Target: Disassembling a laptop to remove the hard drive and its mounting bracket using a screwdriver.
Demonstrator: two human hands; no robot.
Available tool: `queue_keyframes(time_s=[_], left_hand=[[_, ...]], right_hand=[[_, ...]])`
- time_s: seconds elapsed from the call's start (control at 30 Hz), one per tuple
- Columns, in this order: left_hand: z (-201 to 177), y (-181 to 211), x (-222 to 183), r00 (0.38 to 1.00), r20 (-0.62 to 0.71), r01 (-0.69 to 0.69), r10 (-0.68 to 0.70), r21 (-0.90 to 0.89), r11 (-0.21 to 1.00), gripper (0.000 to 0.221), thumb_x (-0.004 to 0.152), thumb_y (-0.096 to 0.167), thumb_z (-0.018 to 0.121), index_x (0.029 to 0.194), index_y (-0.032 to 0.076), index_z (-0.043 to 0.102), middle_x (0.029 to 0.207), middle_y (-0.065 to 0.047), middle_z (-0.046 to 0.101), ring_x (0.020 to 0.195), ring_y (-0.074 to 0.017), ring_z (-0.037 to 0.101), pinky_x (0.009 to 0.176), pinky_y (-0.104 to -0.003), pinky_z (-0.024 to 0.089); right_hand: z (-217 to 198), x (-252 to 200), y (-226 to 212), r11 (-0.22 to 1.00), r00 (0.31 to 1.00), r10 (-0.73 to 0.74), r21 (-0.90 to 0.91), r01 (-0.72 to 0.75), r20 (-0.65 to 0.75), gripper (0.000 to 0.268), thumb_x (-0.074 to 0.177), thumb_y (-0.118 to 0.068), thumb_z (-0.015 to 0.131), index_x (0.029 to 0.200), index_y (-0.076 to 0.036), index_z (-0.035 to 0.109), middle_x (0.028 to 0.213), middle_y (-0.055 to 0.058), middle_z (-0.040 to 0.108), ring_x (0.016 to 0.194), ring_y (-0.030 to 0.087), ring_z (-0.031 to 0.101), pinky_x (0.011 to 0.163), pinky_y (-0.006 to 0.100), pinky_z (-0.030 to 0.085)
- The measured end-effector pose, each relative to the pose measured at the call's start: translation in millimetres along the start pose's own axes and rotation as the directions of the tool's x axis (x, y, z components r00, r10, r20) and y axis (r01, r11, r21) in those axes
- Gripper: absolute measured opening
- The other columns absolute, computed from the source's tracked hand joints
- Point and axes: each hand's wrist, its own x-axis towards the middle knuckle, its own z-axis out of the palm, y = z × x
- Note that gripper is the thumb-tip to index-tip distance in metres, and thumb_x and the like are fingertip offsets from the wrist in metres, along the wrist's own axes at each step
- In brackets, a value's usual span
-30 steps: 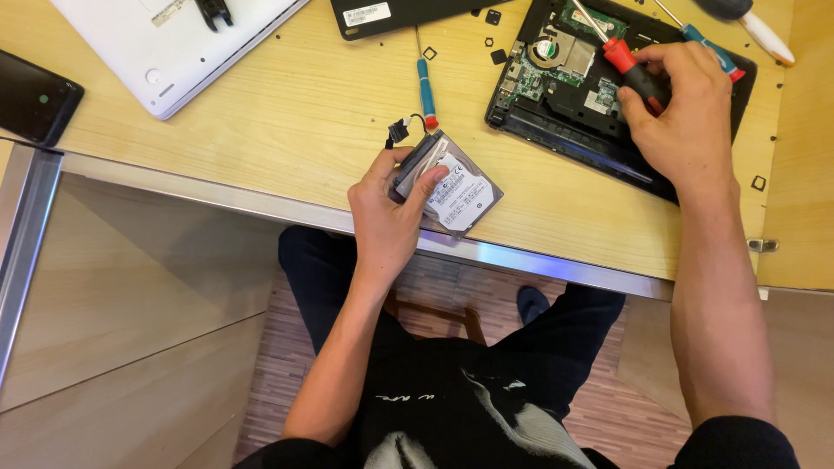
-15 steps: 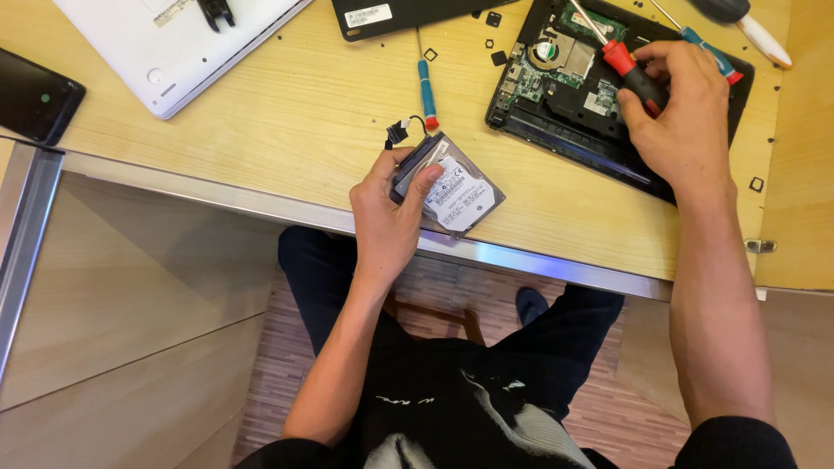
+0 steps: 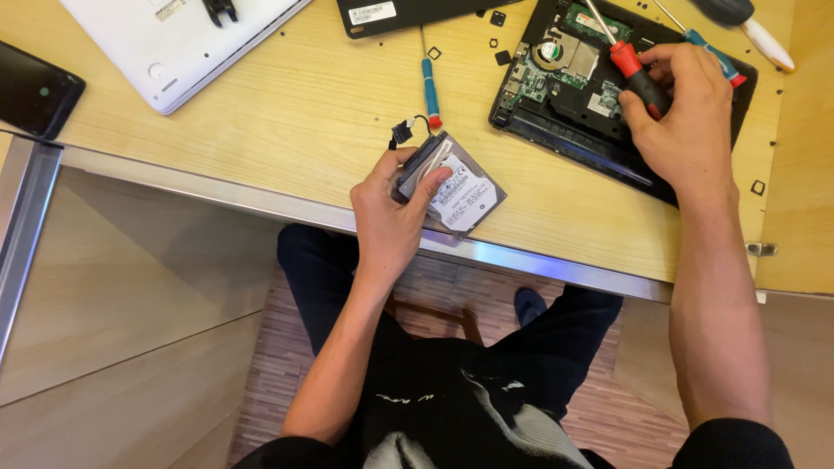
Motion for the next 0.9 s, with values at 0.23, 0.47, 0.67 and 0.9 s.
queue_keyframes(time_s=[0.23, 0.47, 0.67, 0.9], left_hand=[[1.9, -1.2, -0.8, 0.999, -0.031, -0.022, 0.022, 0.013, 1.000, 0.028, 0.092, 0.029, 0.077, 0.104, 0.005, 0.068, 0.082, -0.001, 0.074, 0.069, -0.0055, 0.058, 0.055, -0.022, 0.044], [2.2, -0.6, -1.2, 0.999, -0.036, -0.025, 0.025, 0.001, 1.000, 0.028, 0.092, 0.026, 0.077, 0.105, 0.004, 0.067, 0.087, -0.003, 0.076, 0.072, -0.0063, 0.061, 0.057, -0.022, 0.048], [2.1, -0.1, -0.1, 0.998, -0.038, -0.050, 0.052, 0.060, 0.997, 0.028, 0.093, 0.030, 0.076, 0.103, 0.006, 0.067, 0.082, 0.000, 0.072, 0.067, -0.0058, 0.055, 0.054, -0.023, 0.042], [3.6, 9.4, 4.6, 1.000, -0.016, 0.015, -0.014, 0.061, 0.998, 0.027, 0.094, 0.029, 0.073, 0.106, 0.006, 0.068, 0.087, -0.004, 0.077, 0.065, -0.0060, 0.062, 0.046, -0.022, 0.043]], right_hand=[[0.5, -0.8, 2.3, 1.000, 1.000, -0.001, -0.005, 0.001, 0.003, 0.031, 0.097, 0.003, 0.076, 0.126, 0.004, 0.063, 0.106, 0.016, 0.062, 0.100, 0.032, 0.056, 0.089, 0.043, 0.043], [1.1, -0.8, 2.0, 1.000, 1.000, -0.022, 0.017, 0.022, -0.017, 0.030, 0.098, 0.005, 0.077, 0.126, 0.005, 0.065, 0.109, 0.018, 0.064, 0.100, 0.031, 0.057, 0.088, 0.042, 0.045], [2.0, -2.5, 3.4, 0.999, 0.999, -0.001, 0.044, 0.003, -0.037, 0.022, 0.105, 0.007, 0.074, 0.126, 0.006, 0.068, 0.106, 0.017, 0.059, 0.098, 0.030, 0.054, 0.081, 0.040, 0.043], [1.4, -3.1, 5.5, 0.999, 0.997, -0.033, 0.027, 0.035, -0.074, 0.020, 0.106, 0.010, 0.073, 0.126, 0.008, 0.070, 0.112, 0.020, 0.059, 0.101, 0.031, 0.057, 0.078, 0.039, 0.046]])
